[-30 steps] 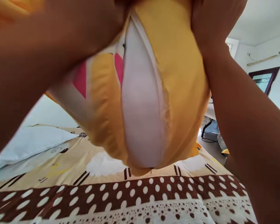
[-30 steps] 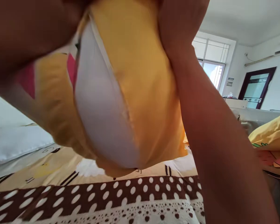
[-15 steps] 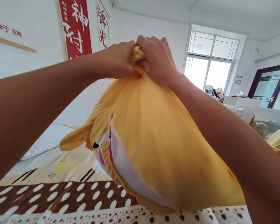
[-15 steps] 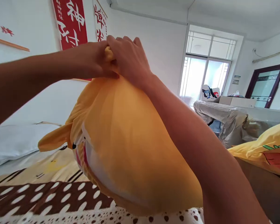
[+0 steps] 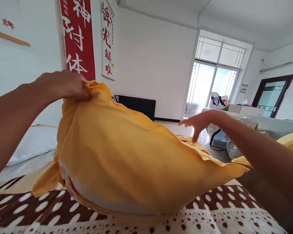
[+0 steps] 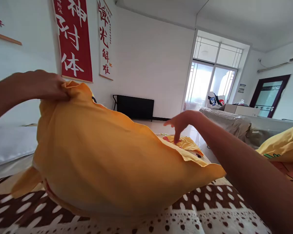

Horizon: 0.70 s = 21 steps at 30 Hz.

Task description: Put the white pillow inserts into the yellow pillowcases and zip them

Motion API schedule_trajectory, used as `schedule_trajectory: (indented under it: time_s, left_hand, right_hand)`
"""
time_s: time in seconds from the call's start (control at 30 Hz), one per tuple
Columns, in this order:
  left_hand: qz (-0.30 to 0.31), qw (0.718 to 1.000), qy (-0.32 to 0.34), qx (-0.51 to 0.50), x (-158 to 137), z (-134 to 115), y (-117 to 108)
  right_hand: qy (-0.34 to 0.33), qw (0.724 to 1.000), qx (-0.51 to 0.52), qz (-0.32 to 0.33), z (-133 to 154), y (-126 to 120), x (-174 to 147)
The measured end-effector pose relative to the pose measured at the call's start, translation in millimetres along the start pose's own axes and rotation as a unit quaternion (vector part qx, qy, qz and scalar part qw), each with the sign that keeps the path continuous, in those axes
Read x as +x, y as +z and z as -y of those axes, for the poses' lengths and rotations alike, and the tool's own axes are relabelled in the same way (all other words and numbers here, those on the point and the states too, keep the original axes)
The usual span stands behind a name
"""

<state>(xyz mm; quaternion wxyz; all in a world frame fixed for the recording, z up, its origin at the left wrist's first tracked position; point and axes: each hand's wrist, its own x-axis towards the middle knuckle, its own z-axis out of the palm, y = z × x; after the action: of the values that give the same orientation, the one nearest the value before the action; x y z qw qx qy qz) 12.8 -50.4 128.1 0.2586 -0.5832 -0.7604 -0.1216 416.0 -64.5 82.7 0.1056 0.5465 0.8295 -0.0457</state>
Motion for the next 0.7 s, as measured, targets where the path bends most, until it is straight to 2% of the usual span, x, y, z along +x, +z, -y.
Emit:
schedule_trajectory:
  time_s: [0.13, 0.23, 0.37, 0.43, 0.5, 0.57, 0.7]
  left_hand:
    - [0.077, 0.996, -0.032, 0.012, 8.8, 37.1, 33.4]
    - [0.104, 0.994, -0.033, 0.001, 1.2, 46.5, 45.3]
    - [0.099, 0.994, -0.036, -0.005, -13.0, 44.5, 51.6]
    - [0.098, 0.995, -0.03, -0.002, -13.0, 43.1, 55.7]
    - [0.095, 0.995, -0.025, -0.008, -8.1, 41.6, 60.5]
    - [0.102, 0.994, -0.018, -0.02, -2.8, 39.0, 65.7]
    - [0.191, 0.98, 0.028, -0.045, -9.2, 35.2, 80.7]
  right_hand:
    - [-0.032, 0.993, 0.021, 0.111, -16.3, 44.1, -3.0]
    - [-0.041, 0.992, 0.034, 0.116, -10.2, 63.9, -22.6]
    - [-0.037, 0.997, 0.016, 0.065, 4.0, 86.9, -51.9]
    - [0.003, 0.999, -0.022, 0.042, 8.5, 103.6, -55.6]
    - [0.044, 0.997, -0.056, 0.004, 10.8, 122.9, -49.7]
    - [0.057, 0.993, -0.078, -0.064, 9.8, 141.1, -37.3]
    - [0.101, 0.971, -0.111, -0.187, -6.3, 165.5, -7.3]
